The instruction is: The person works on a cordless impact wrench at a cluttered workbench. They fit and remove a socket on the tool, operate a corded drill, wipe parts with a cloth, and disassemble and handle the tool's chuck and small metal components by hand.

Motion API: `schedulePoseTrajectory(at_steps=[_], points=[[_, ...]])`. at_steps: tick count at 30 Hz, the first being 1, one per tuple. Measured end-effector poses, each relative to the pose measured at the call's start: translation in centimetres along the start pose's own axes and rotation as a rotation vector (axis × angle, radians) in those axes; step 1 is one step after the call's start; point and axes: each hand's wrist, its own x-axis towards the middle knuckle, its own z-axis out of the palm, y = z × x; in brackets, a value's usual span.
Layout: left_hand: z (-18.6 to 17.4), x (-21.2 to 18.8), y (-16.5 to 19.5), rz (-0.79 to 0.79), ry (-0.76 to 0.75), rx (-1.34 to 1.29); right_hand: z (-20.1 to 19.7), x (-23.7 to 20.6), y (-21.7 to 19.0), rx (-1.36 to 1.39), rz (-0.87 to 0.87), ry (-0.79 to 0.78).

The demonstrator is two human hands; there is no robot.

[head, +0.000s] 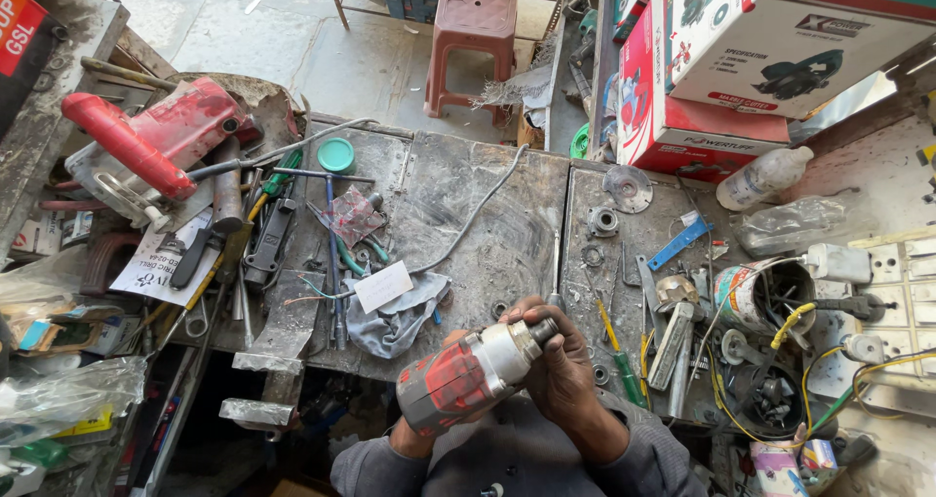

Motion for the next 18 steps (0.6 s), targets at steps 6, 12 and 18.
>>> schedulePoseTrajectory(at_steps=[6, 12, 18], points=[[0.6, -0.5, -2.8, -0.135, -0.046, -0.211, -0.3, 0.0, -0.1, -0.013, -0.011, -0.017], [0.9, -0.3, -5.4, -0.231, -0.046, -0.347, -0.6, 0.0, 0.1, 0.005, -0.001, 0.0], [-1.3, 0.8, -0.8, 0.402, 0.094, 0.434, -0.4, 2.2, -1.5, -0.189, -0.038, -0.028]])
